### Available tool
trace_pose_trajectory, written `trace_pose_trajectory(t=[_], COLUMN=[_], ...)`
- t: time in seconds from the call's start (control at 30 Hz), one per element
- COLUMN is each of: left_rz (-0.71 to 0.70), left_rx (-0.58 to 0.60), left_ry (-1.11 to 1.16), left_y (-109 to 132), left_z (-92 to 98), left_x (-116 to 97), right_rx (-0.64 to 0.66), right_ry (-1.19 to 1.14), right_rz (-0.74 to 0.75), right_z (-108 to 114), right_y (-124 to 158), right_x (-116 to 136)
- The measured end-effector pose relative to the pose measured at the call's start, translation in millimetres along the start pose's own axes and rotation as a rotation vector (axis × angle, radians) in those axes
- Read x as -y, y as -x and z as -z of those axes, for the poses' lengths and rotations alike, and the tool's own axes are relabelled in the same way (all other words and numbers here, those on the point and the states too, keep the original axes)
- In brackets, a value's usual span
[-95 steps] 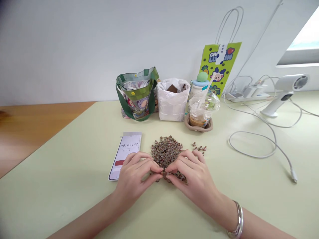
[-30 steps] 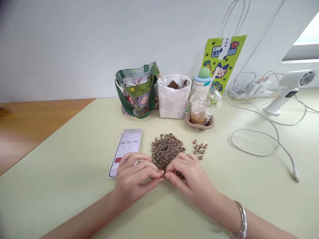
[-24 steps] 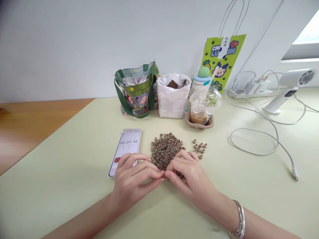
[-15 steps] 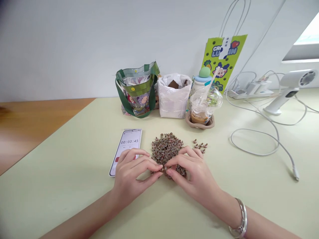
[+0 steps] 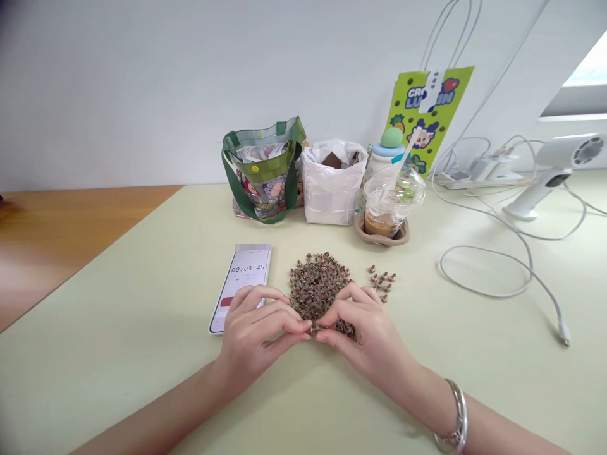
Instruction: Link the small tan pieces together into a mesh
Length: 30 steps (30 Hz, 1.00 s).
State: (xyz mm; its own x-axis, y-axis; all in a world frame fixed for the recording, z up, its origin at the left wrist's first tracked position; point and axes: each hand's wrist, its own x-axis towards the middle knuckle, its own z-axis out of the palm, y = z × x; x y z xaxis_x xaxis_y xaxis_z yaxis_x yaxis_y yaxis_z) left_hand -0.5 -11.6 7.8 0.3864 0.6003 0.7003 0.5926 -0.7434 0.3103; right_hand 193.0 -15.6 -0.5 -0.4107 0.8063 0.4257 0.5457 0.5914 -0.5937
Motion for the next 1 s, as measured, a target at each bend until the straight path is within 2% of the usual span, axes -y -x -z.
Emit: trace_pose_trajectory(t=[0.53,1.0], left_rz=[0.014,0.053], left_rx=[-0.024,-0.037], left_ry=[0.064,0.007], left_y=[1.1,-4.8], left_z=[-1.3,3.3], left_x=[-3.2,-4.0], right_rx=[-0.018,0.007], right_ry=[-0.214,-0.127], right_rz=[-0.068,-0.036], right_z=[-3.7,6.5], right_y=[1.1,-3.9], right_x=[4.6,2.3])
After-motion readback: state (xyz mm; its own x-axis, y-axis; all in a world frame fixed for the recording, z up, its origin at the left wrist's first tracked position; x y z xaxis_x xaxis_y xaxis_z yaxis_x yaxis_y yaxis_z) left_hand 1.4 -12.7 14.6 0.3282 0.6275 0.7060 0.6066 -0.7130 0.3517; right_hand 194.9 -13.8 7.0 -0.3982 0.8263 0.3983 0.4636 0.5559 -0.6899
